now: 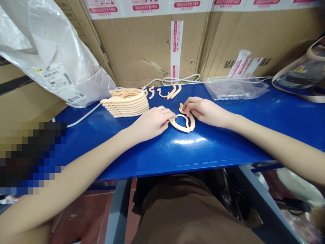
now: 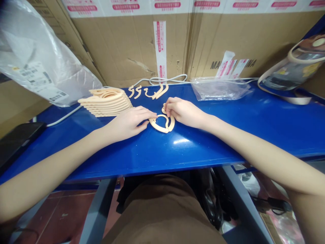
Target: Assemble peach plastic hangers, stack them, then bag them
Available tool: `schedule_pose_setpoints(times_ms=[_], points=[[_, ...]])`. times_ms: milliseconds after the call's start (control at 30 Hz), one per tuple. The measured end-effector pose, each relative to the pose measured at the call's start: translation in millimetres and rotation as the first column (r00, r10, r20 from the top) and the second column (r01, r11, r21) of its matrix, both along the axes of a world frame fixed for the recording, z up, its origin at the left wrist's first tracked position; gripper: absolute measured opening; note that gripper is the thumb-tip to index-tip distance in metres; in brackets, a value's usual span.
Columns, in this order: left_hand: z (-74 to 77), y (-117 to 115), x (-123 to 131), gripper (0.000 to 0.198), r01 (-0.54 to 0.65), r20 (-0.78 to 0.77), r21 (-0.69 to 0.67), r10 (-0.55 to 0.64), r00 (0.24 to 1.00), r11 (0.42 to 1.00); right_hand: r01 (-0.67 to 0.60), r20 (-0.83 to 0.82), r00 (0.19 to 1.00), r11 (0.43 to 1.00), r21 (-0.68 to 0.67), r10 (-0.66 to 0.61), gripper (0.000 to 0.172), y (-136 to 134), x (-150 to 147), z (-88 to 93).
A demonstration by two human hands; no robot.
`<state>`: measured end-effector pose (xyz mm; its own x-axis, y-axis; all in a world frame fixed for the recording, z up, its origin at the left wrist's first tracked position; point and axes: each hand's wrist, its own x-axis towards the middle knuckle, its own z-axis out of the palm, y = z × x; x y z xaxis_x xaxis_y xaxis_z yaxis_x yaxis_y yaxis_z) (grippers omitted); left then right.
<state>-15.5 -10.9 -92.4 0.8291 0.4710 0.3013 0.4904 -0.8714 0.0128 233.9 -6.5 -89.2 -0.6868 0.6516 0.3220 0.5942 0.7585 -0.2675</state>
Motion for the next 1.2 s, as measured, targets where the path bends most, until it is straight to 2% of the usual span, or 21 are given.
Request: schedule_pose_setpoints(times_ms=[233,433,633,800,1000,1067,1200], points=[[1.0,-2,0,0.034,-0.007,-0.007,0.001,0.007,1.0,1.0,0.055,-0.033,0.998,0.998,0.013,-0.054,0.013,0,-1,-1.7],[2.9,-7,3,0.037,0.017,-0.056,0.025,-0.015,0.998,1.0,0.05,-0.1,0.993,0.997,-0.051,-0.055,0.009,-6,-8,-1.2],[5.2,-9,3,0.045,0.041,-0.008,-0.009,-0.041,0.999,0.999,0.058,-0.222,0.971,0.987,-0.151,-0.091,0.006,-7,-8,-1.8],[5.2,-12,4,0.05,0.035,0.028,-0.093,-0.032,0.999,0.995,0.001,-0.3,0.951,0.967,-0.253,-0.08,0.01,-11,-9,0.8],[2.9,-14,6,0.066,-0.003,-0.028,-0.177,-0.002,1.0,0.984,-0.083,-0.375,0.925,0.932,-0.353,-0.06,0.012,-15,-15,0.5],[4.5,-14,6,0.069,-0.028,-0.048,-0.176,0.02,0.999,0.984,-0.054,-0.376,0.923,0.939,-0.341,-0.083,0.012,-14,-15,-0.3],[10.0,-14,6,0.078,-0.059,-0.051,-0.157,0.051,0.997,0.986,0.099,-0.285,0.943,0.964,-0.245,-0.169,0.015,-9,-11,0.4]])
